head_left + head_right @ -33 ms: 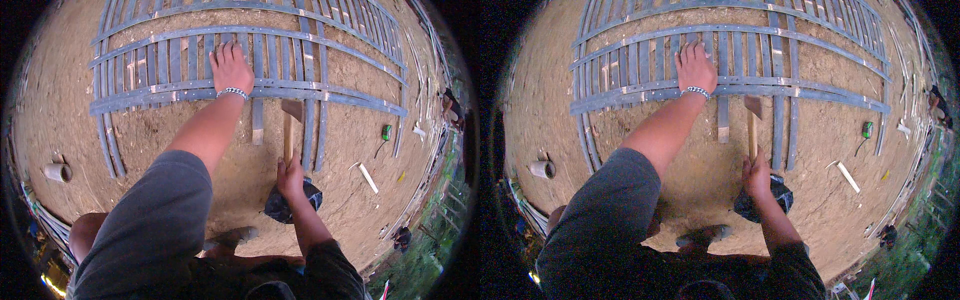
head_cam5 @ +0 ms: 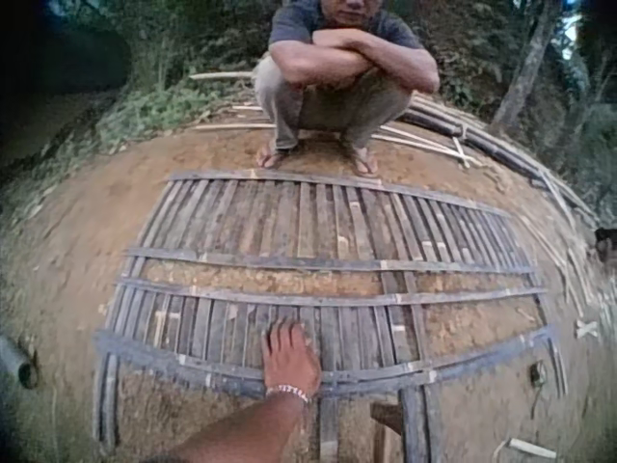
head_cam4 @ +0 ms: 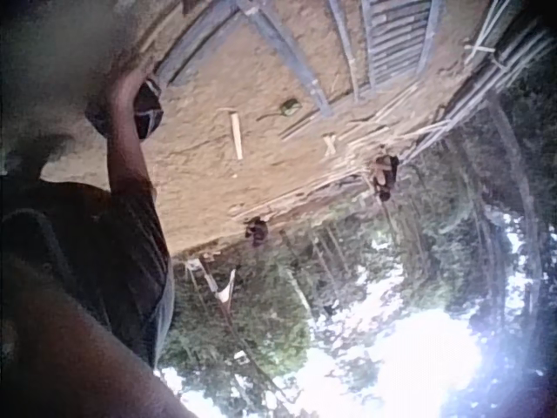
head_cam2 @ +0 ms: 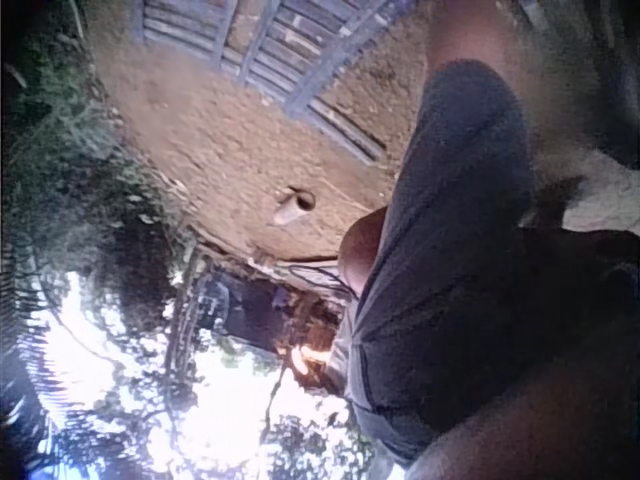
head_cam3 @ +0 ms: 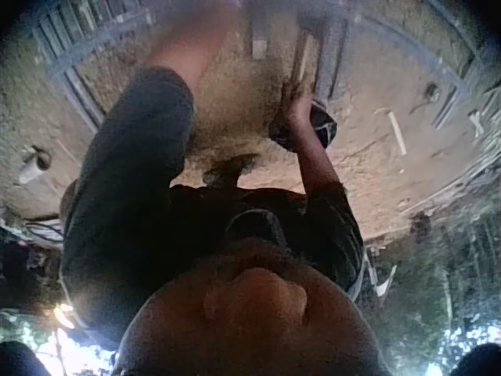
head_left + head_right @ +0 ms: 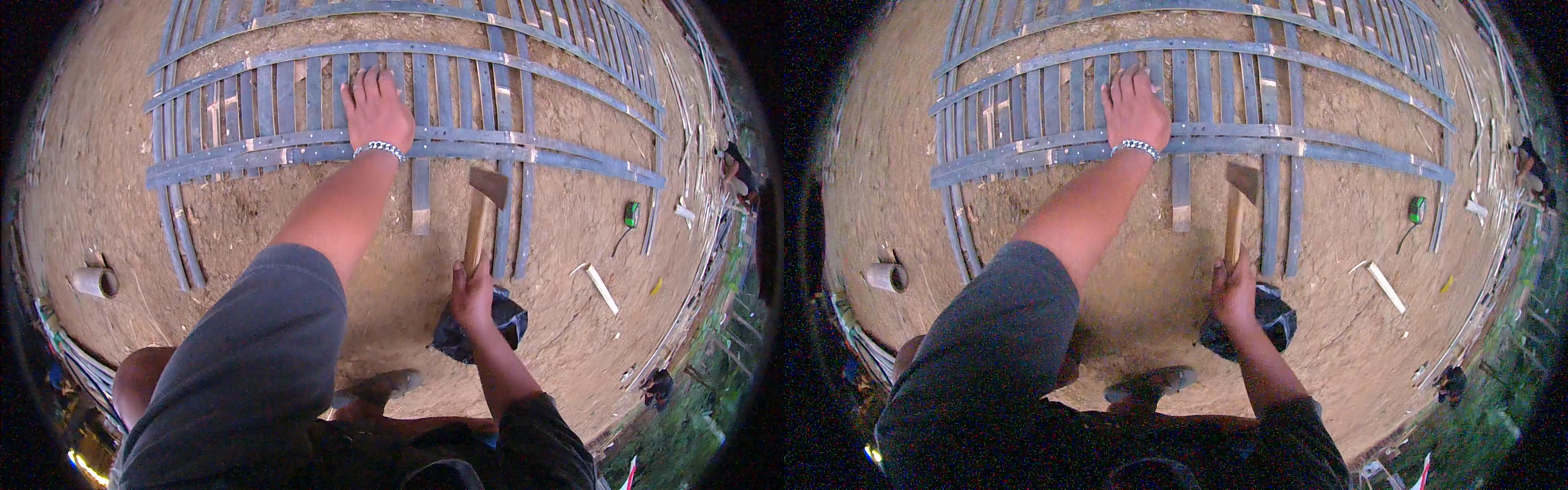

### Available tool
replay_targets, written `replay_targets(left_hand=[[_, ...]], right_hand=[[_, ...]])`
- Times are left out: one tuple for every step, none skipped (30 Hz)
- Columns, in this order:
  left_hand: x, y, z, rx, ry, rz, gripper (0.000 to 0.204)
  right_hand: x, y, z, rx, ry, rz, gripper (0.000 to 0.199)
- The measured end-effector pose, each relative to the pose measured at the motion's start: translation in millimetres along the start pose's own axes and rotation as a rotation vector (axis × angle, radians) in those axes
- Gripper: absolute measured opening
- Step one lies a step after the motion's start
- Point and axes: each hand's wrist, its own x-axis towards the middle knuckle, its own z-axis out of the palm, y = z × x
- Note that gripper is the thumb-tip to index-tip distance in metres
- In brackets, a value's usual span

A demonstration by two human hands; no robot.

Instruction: The person is assembling a large, curved bamboo frame on the ground. They repeatedly pick up nails from a black plastic bag, position them on the bamboo slats, and hammer them in with a small axe to secure the structure.

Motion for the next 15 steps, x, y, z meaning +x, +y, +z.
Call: replay_targets(left_hand=[[-2,1,2,-0.005,0.004,-0.003,0.044],[-2,1,5,-0.008,0.015,0.001,0.044],[-1,1,5,-0.013,0.029,-0.001,0.043],[-1,0,4,-0.015,0.034,-0.004,0.043],[0,0,3,-0.015,0.04,-0.002,0.042],[1,-1,3,-0.015,0.047,-0.002,0.042],[1,-1,3,-0.03,0.051,-0.009,0.041],[1,0,4,-0.05,0.049,-0.012,0.041],[0,0,6,-0.069,0.047,-0.016,0.041],[-1,0,7,-0.091,0.059,-0.004,0.04],[-1,-1,7,-0.101,0.075,0.009,0.039],[-2,-4,6,-0.111,0.09,0.021,0.039],[-3,-10,4,-0.164,0.087,0.064,0.038],[-3,-16,2,-0.225,0.083,0.109,0.038],[-2,-23,-1,-0.281,0.08,0.157,0.038]], right_hand=[[-15,12,8,0.056,0.037,0.066,0.047],[-27,18,18,0.101,0.068,0.066,0.05],[-39,19,27,0.142,0.096,0.063,0.053],[-52,25,37,0.183,0.125,0.061,0.056],[-64,44,56,-0.024,0.236,-0.167,0.069],[-78,41,61,0.009,0.203,-0.117,0.072],[-91,38,67,0.043,0.171,-0.068,0.075],[-104,35,72,0.077,0.141,-0.013,0.078],[-113,36,77,0.115,0.121,0.028,0.084],[-117,35,82,0.042,0.14,0.007,0.084],[-119,27,85,-0.022,0.154,-0.016,0.084],[-121,18,86,-0.086,0.167,-0.039,0.085],[-111,13,84,-0.157,0.186,-0.171,0.084],[-95,1,78,-0.17,0.213,-0.219,0.083],[-78,-11,75,-0.179,0.241,-0.269,0.082]])
